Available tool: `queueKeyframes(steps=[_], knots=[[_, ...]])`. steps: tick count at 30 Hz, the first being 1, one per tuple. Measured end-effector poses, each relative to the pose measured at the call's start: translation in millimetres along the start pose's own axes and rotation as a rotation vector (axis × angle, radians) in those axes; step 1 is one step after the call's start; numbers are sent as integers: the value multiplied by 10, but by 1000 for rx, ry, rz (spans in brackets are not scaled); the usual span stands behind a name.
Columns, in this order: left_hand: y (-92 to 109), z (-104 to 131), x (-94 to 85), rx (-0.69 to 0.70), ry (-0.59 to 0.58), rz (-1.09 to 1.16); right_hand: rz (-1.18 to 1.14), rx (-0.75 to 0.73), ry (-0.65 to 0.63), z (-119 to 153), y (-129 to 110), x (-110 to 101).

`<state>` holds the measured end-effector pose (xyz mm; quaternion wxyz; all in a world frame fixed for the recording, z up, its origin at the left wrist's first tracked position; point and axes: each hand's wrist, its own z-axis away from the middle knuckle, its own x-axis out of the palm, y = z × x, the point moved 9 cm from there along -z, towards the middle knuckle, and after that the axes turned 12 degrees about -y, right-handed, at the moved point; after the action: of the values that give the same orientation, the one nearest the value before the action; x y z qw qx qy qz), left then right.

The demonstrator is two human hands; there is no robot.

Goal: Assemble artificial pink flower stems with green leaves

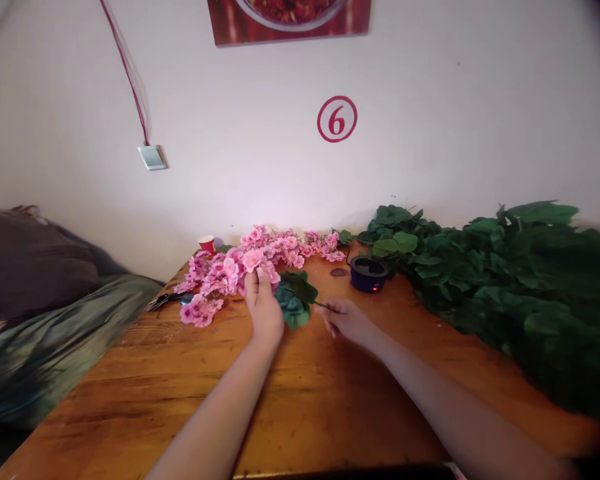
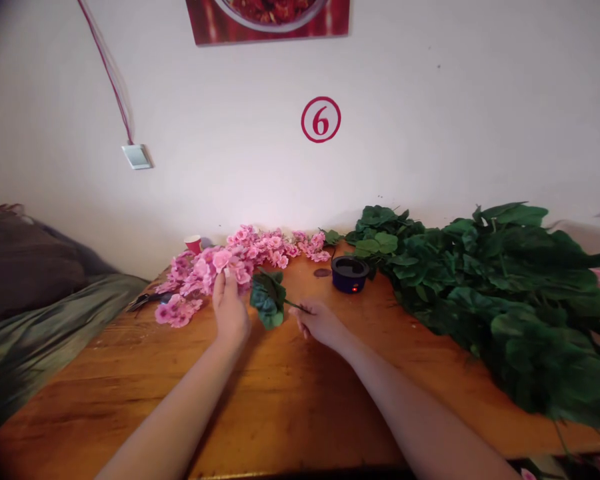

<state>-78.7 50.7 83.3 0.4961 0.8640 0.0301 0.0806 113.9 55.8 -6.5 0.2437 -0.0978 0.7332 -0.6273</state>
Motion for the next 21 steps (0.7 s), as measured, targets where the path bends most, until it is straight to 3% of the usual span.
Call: queueKeyframes(steps=[2,7,11,15,18,21], knots=[[-1,115,-10,-37,85,26,-44,-67,106,2,-49,-112],[105,258,230,32,-31,103,-171,-170,295,77,-167,-330],[16,261,155,-7,71,118,-150,-163,400,174,-199,-447],[-185,211,37,-148,190,204,-177,-182,473,258,-235,-481],[-298,177,-6,-216,238,274,-235,-303,519,359,-523,-465],[-382,144,23,-264,204,313,-334,-503,562,617,-1118,-507]])
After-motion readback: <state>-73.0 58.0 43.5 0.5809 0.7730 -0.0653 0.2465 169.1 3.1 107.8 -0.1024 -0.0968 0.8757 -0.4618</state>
